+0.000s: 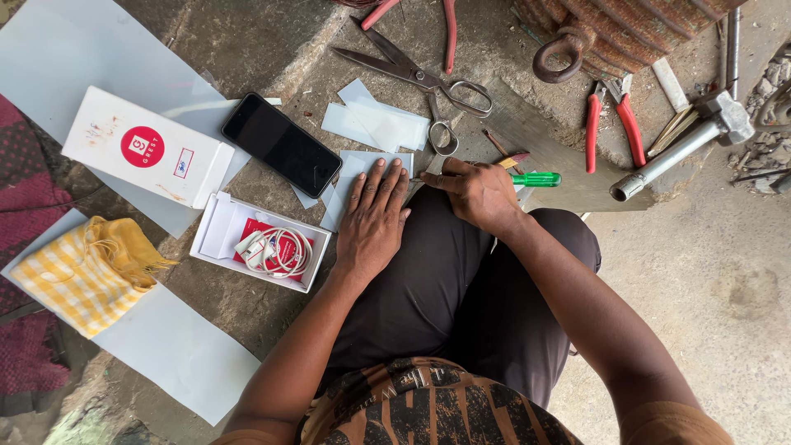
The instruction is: The person sits on the ground and repeatedly wraps small white paper strips around the copper windings of a large transformer. They use a small brush to apply a substance to the paper before wrapping and inserting it into the gaps between the windings.
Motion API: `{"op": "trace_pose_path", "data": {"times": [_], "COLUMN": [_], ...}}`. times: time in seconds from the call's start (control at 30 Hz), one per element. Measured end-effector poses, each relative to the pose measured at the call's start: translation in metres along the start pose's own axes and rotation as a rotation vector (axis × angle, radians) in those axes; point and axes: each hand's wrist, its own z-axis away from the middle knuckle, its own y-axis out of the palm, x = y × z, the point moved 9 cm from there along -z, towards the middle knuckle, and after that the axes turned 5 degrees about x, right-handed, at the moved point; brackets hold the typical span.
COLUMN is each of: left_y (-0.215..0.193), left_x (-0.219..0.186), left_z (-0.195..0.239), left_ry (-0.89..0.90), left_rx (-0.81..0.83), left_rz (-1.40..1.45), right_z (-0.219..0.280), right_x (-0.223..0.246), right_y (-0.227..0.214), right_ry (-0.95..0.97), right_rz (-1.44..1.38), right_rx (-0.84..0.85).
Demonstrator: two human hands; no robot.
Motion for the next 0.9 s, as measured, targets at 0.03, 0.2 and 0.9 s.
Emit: {"op": "trace_pose_path", "data": {"times": [0.03,0.2,0.9], "left_y": [0.000,-0.004,-0.065], "left_x": [0.000,0.000,-0.015], "left_z": [0.000,-0.001,0.021], "left_ry": [0.002,-0.004,0.265], "left_rx": [0.002,-0.025,-0.560], "left_rz": [-0.004,0.040,0.386], "right_z": [0.000,-0.005,-0.067], "right_x": [0.000,-0.011,-0.005], "right_y": [0.001,0.002,0.013], "right_ry": [-0.004,0.041,0.296], "right_rz": [-0.011,-0.078,-0.888], "right_rx": [-0.005,-0.037,0.054]}}
